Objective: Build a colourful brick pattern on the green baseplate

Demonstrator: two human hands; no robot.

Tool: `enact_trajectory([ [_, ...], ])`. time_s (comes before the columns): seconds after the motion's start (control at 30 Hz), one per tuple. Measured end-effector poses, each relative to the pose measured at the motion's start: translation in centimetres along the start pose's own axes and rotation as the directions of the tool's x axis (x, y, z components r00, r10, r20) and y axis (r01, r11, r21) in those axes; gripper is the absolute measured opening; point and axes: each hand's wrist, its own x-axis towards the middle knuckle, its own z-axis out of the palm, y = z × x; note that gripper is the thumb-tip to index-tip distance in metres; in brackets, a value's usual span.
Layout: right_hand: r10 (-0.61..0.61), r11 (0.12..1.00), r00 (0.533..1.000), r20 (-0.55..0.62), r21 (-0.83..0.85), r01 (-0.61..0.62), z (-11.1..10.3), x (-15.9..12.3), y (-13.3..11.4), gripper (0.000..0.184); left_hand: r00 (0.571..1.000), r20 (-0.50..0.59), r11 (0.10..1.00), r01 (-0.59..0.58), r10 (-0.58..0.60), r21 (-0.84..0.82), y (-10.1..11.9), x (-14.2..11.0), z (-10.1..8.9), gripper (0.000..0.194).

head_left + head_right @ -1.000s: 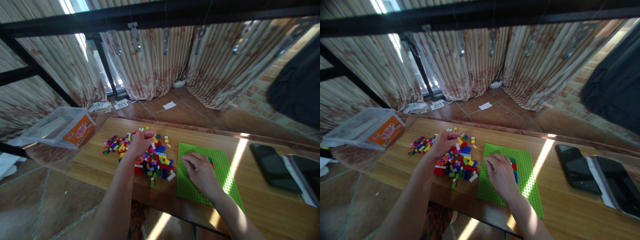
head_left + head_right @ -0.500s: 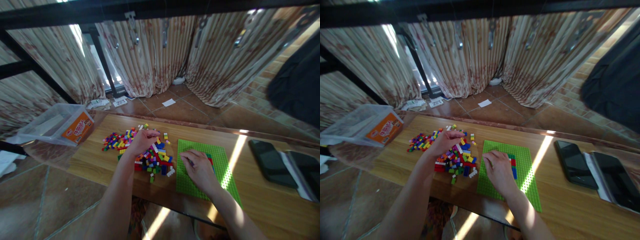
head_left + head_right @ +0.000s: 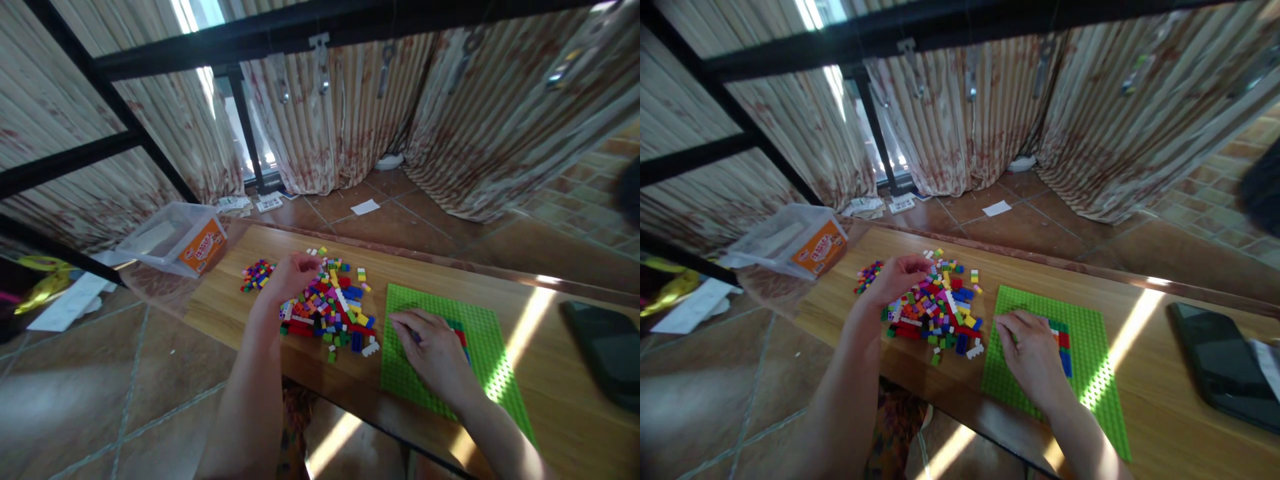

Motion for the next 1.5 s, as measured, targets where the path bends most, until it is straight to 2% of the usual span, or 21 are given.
enact_trajectory([
  [0.1, -0.02, 1.0, 1.0, -0.001, -0.004, 0.02, -0.1, -0.1, 0.0, 0.022, 1.0, -0.014, 0.995, -0.014, 0.016, 0.096, -0.8, -0.8, -1.5, 0.03],
  [0.2, -0.038, 0.999, 0.999, -0.019, -0.011, 0.038, 0.0, -0.2, 0.1, 0.023, 0.998, -0.055, 0.974, 0.026, -0.015, 0.225, -1.2, -1.5, -2.2, 0.035],
  [0.33, -0.06, 0.998, 0.998, -0.009, -0.018, 0.06, 0.2, -0.2, 0.3, 0.025, 0.996, -0.069, 0.93, 0.077, -0.056, 0.36, -0.8, -1.8, -1.9, 0.035],
  [0.5, -0.084, 0.996, 0.996, 0.02, -0.013, 0.084, 0.3, -0.3, 0.5, 0.024, 0.996, -0.049, 0.869, 0.084, -0.068, 0.489, -0.4, -1.5, -0.9, 0.035],
  [0.7, -0.085, 0.996, 0.996, 0.032, -0.012, 0.085, 0.4, -0.3, 0.6, 0.023, 0.995, -0.044, 0.823, 0.099, -0.09, 0.559, -0.6, -1.0, -0.1, 0.037],
  [0.93, -0.088, 0.996, 0.996, 0.034, -0.013, 0.088, 0.3, -0.3, 0.6, 0.022, 0.996, 0.005, 0.814, 0.073, -0.093, 0.576, 0.2, -1.2, 0.5, 0.043],
  [1.1, -0.076, 0.997, 0.996, 0.043, -0.017, 0.077, 0.3, -0.3, 0.5, 0.024, 0.995, -0.044, 0.806, 0.103, -0.095, 0.582, 0.4, -1.1, 0.8, 0.038],
  [1.23, -0.042, 0.999, 0.998, 0.037, 0.018, 0.041, 0.1, -0.1, 0.2, 0.024, 0.998, -0.045, 0.862, 0.054, -0.037, 0.504, 0.5, -1.3, 0.4, 0.032],
  [1.33, 0.027, 0.993, 1.0, -0.01, 0.111, -0.026, -0.1, 0.1, -0.5, 0.023, 0.999, -0.021, 0.946, -0.029, 0.037, 0.322, 0.9, -1.5, 0.6, 0.033],
  [1.43, 0.178, 0.933, 0.981, -0.07, 0.33, -0.146, -0.1, 0.4, -1.7, 0.023, 0.989, -0.003, 0.982, -0.149, 0.151, 0.117, 1.9, -1.6, 2.4, 0.03],
  [1.5, 0.307, 0.824, 0.949, -0.073, 0.519, -0.227, 0.2, 0.8, -2.4, 0.026, 0.97, 0.01, 0.97, -0.242, 0.242, -0.002, 2.8, -1.6, 4.3, 0.029],
])
